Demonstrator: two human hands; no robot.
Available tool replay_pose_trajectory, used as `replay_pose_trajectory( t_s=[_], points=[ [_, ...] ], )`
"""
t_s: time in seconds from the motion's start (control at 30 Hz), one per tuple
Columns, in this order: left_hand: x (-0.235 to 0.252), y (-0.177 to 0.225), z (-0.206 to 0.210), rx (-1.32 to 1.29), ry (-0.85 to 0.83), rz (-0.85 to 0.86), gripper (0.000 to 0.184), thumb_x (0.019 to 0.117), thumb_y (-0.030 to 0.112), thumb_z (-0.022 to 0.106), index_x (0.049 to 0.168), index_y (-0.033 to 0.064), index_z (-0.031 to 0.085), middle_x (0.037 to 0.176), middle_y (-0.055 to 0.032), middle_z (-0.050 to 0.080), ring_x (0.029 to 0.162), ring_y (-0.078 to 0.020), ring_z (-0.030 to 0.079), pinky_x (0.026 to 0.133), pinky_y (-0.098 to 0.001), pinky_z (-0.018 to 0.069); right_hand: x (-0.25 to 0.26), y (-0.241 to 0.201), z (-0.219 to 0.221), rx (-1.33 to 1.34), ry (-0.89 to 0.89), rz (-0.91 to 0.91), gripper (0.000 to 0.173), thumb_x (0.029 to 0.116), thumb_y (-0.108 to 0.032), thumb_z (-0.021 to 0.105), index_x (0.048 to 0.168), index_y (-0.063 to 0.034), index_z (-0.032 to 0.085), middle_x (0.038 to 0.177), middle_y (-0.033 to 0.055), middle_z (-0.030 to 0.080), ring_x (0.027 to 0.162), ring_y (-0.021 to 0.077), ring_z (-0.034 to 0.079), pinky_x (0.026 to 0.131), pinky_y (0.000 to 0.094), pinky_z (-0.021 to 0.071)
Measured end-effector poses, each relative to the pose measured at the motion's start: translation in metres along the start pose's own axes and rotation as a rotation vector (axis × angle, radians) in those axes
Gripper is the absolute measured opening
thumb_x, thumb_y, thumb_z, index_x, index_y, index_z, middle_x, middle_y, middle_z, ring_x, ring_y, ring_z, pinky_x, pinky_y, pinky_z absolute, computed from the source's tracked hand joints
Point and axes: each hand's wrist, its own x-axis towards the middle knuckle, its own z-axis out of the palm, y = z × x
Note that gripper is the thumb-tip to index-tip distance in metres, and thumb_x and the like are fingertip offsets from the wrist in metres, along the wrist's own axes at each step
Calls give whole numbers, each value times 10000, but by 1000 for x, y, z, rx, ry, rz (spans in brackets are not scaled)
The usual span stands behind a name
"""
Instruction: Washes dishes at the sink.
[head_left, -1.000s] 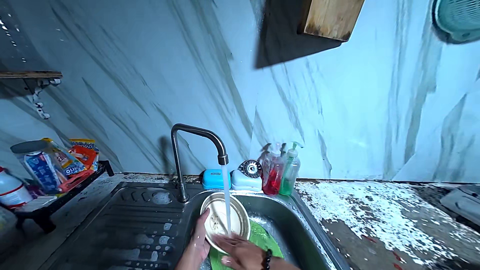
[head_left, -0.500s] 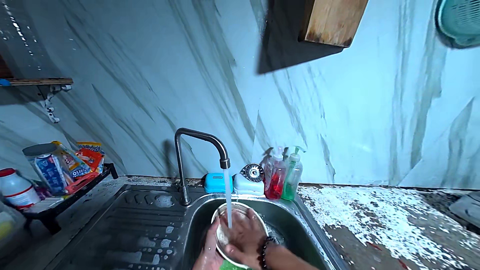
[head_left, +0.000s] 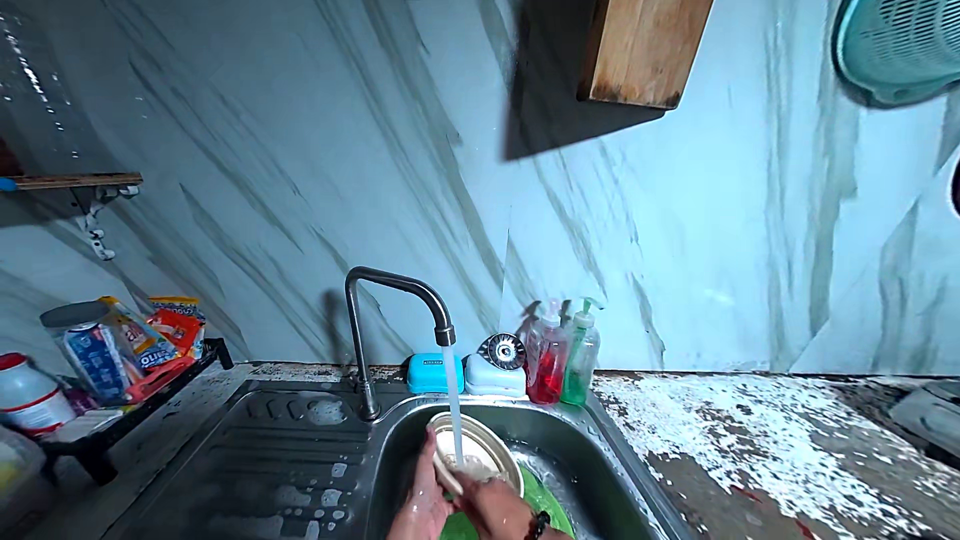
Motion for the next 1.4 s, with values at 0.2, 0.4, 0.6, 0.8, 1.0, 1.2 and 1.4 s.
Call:
replay_pose_trajectory(
  t_s=[0.2,0.4,0.6,0.8,1.0,1.2,1.4],
  points=[
    [8,-23,23,846,-215,724,487,1105,229,304,1403,-39,580,1487,-220,534,1463,-342,416,1250,-543,191,20,3,2,1489,685,430,344,1124,-235,396,1150,35,608,912,135,646,804,210,632,736,408,528],
    [30,-2,8,610,-188,352,450,1121,274,371,1381,-36,570,1412,-230,568,1343,-304,515,1151,-467,364,-6,-11,-12,1435,651,452,343,1118,-202,426,1306,60,545,1125,215,630,995,270,640,891,445,526],
    [24,-12,19,876,-305,739,372,1065,128,414,1284,-19,677,1384,-196,617,1348,-285,542,1169,-432,379,5,-3,-6,1504,682,455,315,1122,-177,397,1217,69,569,997,183,645,888,240,649,811,416,540],
    [24,0,7,712,-107,190,657,1077,491,441,1488,-22,458,1497,-259,488,1422,-367,442,1184,-541,320,15,3,-5,1139,512,354,336,1117,-157,415,1278,97,564,1148,233,646,1040,271,642,948,426,508],
    [10,10,5,273,35,139,486,1108,294,433,1489,-6,420,1422,-264,511,1264,-363,523,1031,-536,435,-2,-3,31,246,258,-154,477,1073,-68,422,1517,103,385,1379,304,599,1292,433,594,1130,558,424],
    [13,5,-32,56,-20,-47,563,1111,487,273,1462,91,465,1225,-237,642,1012,-351,673,810,-503,565,25,66,3,-310,-64,-238,817,1046,-602,402,1630,-52,242,1709,211,117,1600,350,18,1230,642,-105],
    [9,1,-27,156,-38,92,534,1125,409,295,1506,55,413,1305,-228,608,1121,-308,636,941,-493,530,3,4,17,48,-9,-330,636,1095,-328,386,1567,87,294,1656,276,245,1570,383,199,1290,487,117]
  ],
)
